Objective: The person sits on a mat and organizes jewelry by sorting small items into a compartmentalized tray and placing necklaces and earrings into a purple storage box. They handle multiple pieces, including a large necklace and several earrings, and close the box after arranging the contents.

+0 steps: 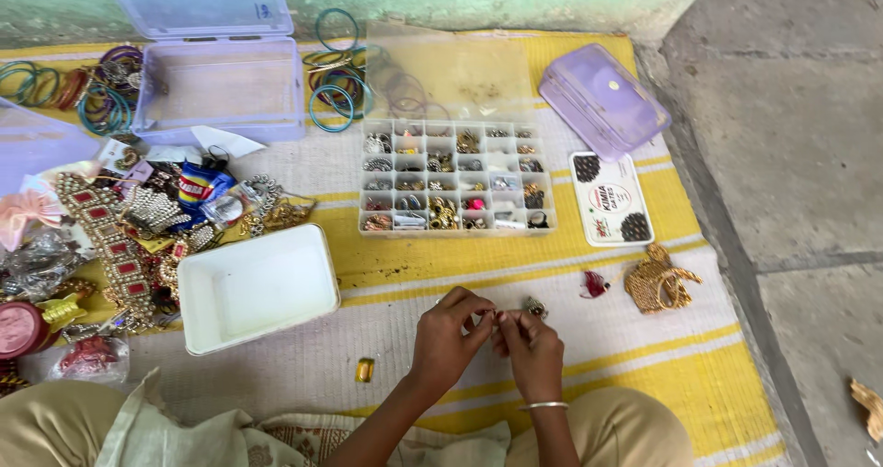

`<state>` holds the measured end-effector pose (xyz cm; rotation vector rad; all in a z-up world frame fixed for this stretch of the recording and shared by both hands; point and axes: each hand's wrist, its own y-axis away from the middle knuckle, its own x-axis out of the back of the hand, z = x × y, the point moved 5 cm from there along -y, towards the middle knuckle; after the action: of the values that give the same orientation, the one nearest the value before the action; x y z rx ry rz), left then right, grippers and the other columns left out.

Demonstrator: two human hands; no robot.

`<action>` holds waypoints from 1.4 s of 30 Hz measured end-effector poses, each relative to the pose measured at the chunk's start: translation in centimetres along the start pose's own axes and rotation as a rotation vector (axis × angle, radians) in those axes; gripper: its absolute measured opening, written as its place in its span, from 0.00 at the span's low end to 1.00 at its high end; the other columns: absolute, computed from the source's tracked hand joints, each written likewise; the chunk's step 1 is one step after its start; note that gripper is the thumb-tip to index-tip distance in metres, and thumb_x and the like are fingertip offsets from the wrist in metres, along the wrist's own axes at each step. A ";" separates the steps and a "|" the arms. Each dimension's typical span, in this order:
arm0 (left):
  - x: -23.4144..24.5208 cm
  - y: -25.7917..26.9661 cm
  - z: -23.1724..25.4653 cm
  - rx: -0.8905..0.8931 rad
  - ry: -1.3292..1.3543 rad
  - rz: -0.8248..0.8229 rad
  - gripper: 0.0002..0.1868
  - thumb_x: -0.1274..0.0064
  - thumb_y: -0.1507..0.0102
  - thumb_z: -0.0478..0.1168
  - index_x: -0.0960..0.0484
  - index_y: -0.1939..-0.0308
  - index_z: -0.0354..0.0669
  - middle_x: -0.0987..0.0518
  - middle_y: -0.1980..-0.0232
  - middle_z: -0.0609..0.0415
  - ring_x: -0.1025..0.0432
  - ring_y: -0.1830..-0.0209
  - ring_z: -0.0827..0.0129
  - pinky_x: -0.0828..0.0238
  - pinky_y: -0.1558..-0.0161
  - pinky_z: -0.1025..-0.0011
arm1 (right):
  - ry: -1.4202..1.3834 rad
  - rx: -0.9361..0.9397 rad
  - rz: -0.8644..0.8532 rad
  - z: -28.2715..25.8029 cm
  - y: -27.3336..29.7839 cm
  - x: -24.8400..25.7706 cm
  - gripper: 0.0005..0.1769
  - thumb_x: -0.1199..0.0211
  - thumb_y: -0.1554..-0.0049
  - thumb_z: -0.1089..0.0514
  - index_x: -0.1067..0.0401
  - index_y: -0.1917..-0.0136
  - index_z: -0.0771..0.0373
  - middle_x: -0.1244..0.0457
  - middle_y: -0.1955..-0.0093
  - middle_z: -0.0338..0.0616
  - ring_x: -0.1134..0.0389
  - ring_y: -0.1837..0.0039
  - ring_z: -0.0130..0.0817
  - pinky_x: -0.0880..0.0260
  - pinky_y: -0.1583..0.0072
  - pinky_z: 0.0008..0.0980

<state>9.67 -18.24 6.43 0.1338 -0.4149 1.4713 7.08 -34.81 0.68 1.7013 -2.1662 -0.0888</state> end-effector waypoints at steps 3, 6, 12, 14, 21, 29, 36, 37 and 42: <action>0.8 -0.8 -1.3 0.031 0.008 0.059 0.05 0.41 0.40 0.33 0.16 0.60 0.38 0.18 0.61 0.53 0.23 0.73 0.69 0.23 0.70 0.70 | 0.173 0.056 0.008 -1.9 1.0 -1.2 0.06 0.37 0.42 0.64 0.21 0.52 0.65 0.28 0.64 0.41 0.27 0.63 0.27 0.25 0.58 0.27; 1.7 -2.8 -2.4 0.082 -0.084 0.075 0.02 0.43 0.37 0.35 0.17 0.63 0.39 0.18 0.63 0.53 0.22 0.74 0.71 0.22 0.72 0.72 | 0.205 0.238 -0.042 -4.2 2.0 -2.6 0.15 0.36 0.49 0.71 0.23 0.47 0.62 0.31 0.51 0.41 0.25 0.57 0.28 0.23 0.55 0.28; 3.9 -9.6 -1.5 -0.085 -0.209 0.103 0.05 0.41 0.38 0.35 0.15 0.59 0.40 0.18 0.60 0.52 0.22 0.73 0.63 0.25 0.69 0.65 | 0.307 0.305 -0.148 -5.1 2.6 -5.0 0.17 0.36 0.48 0.70 0.22 0.46 0.58 0.31 0.49 0.44 0.25 0.56 0.33 0.22 0.55 0.30; 4.4 -11.5 -0.2 -0.255 -0.250 0.163 0.06 0.41 0.40 0.34 0.15 0.59 0.40 0.18 0.57 0.52 0.22 0.67 0.59 0.24 0.64 0.62 | 0.331 0.310 -0.164 -4.8 2.8 -5.2 0.17 0.35 0.48 0.70 0.22 0.46 0.58 0.31 0.50 0.45 0.26 0.58 0.35 0.24 0.55 0.31; 2.7 -13.9 -0.8 -0.094 -0.400 -0.006 0.03 0.40 0.39 0.37 0.14 0.62 0.46 0.18 0.59 0.57 0.22 0.66 0.58 0.26 0.62 0.58 | 0.380 0.251 -0.226 -3.5 2.6 -5.4 0.17 0.34 0.50 0.70 0.23 0.47 0.58 0.31 0.50 0.45 0.27 0.59 0.38 0.25 0.55 0.34; 1.9 -14.0 -2.3 -0.089 -0.416 -0.008 0.03 0.39 0.39 0.39 0.13 0.63 0.46 0.17 0.60 0.58 0.21 0.66 0.59 0.25 0.61 0.60 | 0.415 0.234 -0.275 -3.2 2.3 -5.6 0.17 0.35 0.49 0.70 0.23 0.47 0.58 0.32 0.49 0.45 0.27 0.57 0.37 0.23 0.52 0.34; 1.8 -13.9 -1.7 -0.150 -0.456 0.018 0.06 0.40 0.38 0.38 0.12 0.58 0.45 0.17 0.58 0.56 0.21 0.67 0.60 0.23 0.62 0.61 | 0.428 0.178 -0.279 -3.2 2.1 -5.7 0.19 0.37 0.48 0.70 0.23 0.44 0.56 0.32 0.48 0.43 0.27 0.56 0.35 0.22 0.51 0.32; 2.1 -13.4 -1.6 -0.158 -0.431 0.035 0.06 0.41 0.38 0.38 0.12 0.59 0.45 0.17 0.59 0.55 0.21 0.67 0.60 0.23 0.62 0.62 | 0.421 0.186 -0.274 -3.2 2.2 -5.7 0.20 0.37 0.49 0.70 0.23 0.44 0.56 0.32 0.49 0.43 0.27 0.56 0.35 0.23 0.52 0.32; 2.9 -8.2 -1.7 0.020 -0.368 -0.072 0.06 0.45 0.33 0.38 0.14 0.57 0.42 0.17 0.57 0.52 0.22 0.71 0.65 0.22 0.64 0.65 | 0.418 0.347 -0.158 -2.6 2.1 -5.3 0.11 0.41 0.51 0.74 0.25 0.57 0.63 0.30 0.55 0.46 0.26 0.57 0.38 0.25 0.54 0.36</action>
<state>18.21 -15.82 7.21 0.4354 -0.6859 1.3810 6.99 -28.73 2.27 1.8673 -1.8082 0.5801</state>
